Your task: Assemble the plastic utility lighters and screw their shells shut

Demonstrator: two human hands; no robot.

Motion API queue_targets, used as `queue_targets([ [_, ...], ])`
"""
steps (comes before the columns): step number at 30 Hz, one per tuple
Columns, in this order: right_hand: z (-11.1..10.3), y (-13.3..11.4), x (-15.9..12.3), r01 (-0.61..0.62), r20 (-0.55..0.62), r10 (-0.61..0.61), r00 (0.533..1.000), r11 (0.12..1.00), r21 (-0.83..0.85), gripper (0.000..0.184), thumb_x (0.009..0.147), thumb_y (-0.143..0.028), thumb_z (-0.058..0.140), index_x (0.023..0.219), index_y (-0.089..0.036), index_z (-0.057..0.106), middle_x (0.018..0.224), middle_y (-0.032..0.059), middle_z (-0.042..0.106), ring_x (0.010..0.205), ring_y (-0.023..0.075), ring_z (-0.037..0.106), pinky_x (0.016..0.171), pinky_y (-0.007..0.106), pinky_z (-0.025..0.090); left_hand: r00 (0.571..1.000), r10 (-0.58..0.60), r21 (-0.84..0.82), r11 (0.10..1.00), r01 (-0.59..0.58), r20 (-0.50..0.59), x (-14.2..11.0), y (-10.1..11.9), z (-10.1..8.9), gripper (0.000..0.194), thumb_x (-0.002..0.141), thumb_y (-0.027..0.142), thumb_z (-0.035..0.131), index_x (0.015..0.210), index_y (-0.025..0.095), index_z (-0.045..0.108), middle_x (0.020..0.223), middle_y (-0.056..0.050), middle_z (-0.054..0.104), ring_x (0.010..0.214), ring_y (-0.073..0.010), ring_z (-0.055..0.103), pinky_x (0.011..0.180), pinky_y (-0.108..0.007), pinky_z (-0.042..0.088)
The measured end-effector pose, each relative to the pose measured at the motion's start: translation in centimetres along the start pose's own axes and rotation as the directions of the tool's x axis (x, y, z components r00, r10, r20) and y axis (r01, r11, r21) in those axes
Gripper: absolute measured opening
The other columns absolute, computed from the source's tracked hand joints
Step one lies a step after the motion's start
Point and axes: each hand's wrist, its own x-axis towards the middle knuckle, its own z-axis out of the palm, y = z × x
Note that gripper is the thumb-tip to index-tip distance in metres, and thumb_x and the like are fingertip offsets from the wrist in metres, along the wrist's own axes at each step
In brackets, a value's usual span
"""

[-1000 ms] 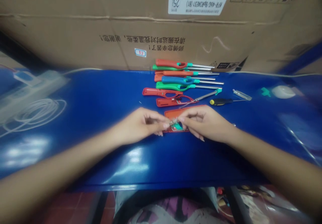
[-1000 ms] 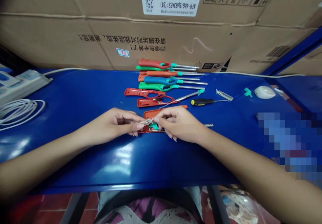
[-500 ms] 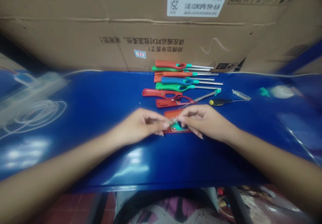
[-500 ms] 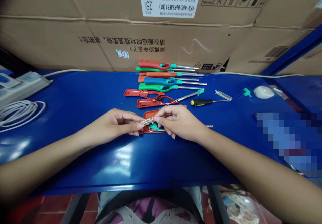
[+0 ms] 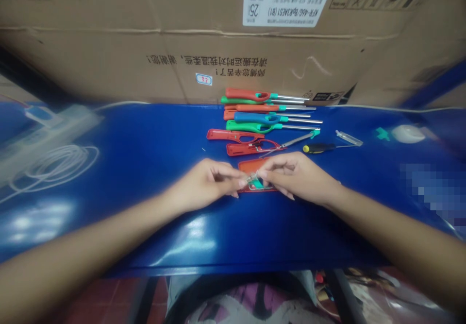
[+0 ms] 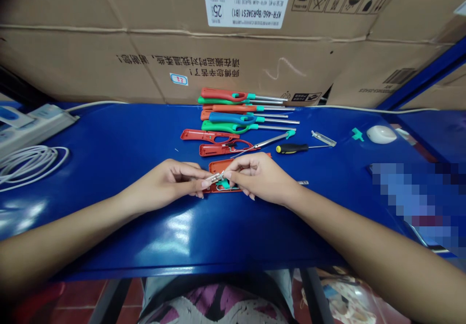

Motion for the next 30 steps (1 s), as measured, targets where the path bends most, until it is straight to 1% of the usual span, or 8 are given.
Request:
queue_targets([
  [3,0.1,-0.2,0.0,0.006,0.010,-0.007,1.000,1.000,0.021,0.024,0.080,-0.037,0.077,0.078,-0.015,0.069,0.058,-0.0043,0.061,0.040,0.0036,0.047,0.036,0.015,0.038,1.000,-0.027,-0.016,1.000,0.027,-0.006,0.0,0.1,0.0,0.024,0.083,0.028,0.075,0.099,0.011,0.080,0.083,-0.006,0.073,0.067,-0.0123,0.067,0.061,-0.022,0.052],
  [6,0.4,-0.4,-0.1,0.015,0.003,-0.016,1.000,0.999,0.049,0.027,0.080,-0.040,0.077,0.075,-0.016,0.065,0.047,-0.0073,0.056,0.036,0.0049,0.046,0.037,0.017,0.041,0.996,-0.081,-0.059,0.995,0.080,-0.021,0.0,0.1,0.0,0.025,0.083,0.029,0.076,0.099,0.011,0.080,0.083,-0.007,0.075,0.067,-0.0121,0.067,0.061,-0.021,0.052],
  [11,0.5,-0.5,-0.2,0.028,-0.039,-0.027,0.999,0.999,0.034,0.027,0.090,-0.036,0.064,0.072,-0.017,0.061,0.040,-0.0079,0.053,0.032,0.0049,0.045,0.040,0.017,0.042,0.992,-0.120,-0.092,0.989,0.117,-0.033,0.1,0.1,0.0,0.025,0.081,0.030,0.078,0.098,0.012,0.080,0.084,-0.007,0.077,0.066,-0.0112,0.067,0.060,-0.019,0.051],
  [15,0.5,-0.4,-0.2,0.043,-0.039,-0.043,0.998,0.999,0.007,0.027,0.091,-0.036,0.063,0.071,-0.017,0.060,0.040,-0.0081,0.052,0.033,0.0045,0.044,0.041,0.017,0.042,0.990,-0.136,-0.090,0.987,0.132,-0.037,0.1,0.3,0.1,0.023,0.081,0.029,0.078,0.096,0.012,0.080,0.082,-0.006,0.077,0.065,-0.0108,0.066,0.060,-0.019,0.051],
  [21,0.5,-0.4,-0.4,0.031,-0.061,-0.032,0.998,0.999,-0.027,0.025,0.095,-0.038,0.056,0.084,-0.017,0.063,0.042,-0.0090,0.050,0.031,0.0061,0.042,0.036,0.018,0.036,0.987,-0.157,-0.066,0.986,0.155,-0.022,-0.1,0.8,-0.3,0.028,0.082,0.030,0.077,0.103,0.011,0.077,0.077,-0.006,0.077,0.065,-0.0125,0.067,0.062,-0.023,0.053],
  [23,0.5,-0.1,-0.4,0.035,-0.067,-0.038,0.997,0.998,-0.045,0.022,0.095,-0.037,0.056,0.095,-0.017,0.064,0.045,-0.0097,0.049,0.032,0.0063,0.040,0.034,0.019,0.031,0.993,-0.117,0.002,0.993,0.117,-0.011,-0.3,1.2,-0.7,0.028,0.082,0.030,0.077,0.104,0.013,0.076,0.080,-0.005,0.077,0.067,-0.0131,0.068,0.065,-0.025,0.055],
  [26,0.4,0.6,-0.4,0.102,-0.065,-0.111,0.992,0.986,-0.129,0.021,0.093,-0.035,0.059,0.103,-0.017,0.065,0.057,-0.0061,0.054,0.042,0.0063,0.042,0.040,0.020,0.031,1.000,-0.016,0.219,0.976,0.012,0.018,-0.8,2.0,-1.4,0.018,0.083,0.030,0.075,0.095,0.017,0.076,0.085,-0.003,0.078,0.075,-0.0148,0.071,0.072,-0.026,0.056],
  [30,0.4,1.1,-0.5,0.148,-0.061,-0.168,0.984,0.959,-0.241,0.022,0.093,-0.036,0.059,0.106,-0.019,0.068,0.079,0.0018,0.064,0.058,0.0093,0.048,0.048,0.022,0.035,0.992,0.082,0.534,0.837,-0.123,0.099,-1.4,2.6,-2.1,0.013,0.088,0.031,0.071,0.096,0.023,0.079,0.094,-0.001,0.078,0.082,-0.0145,0.071,0.074,-0.024,0.053],
])
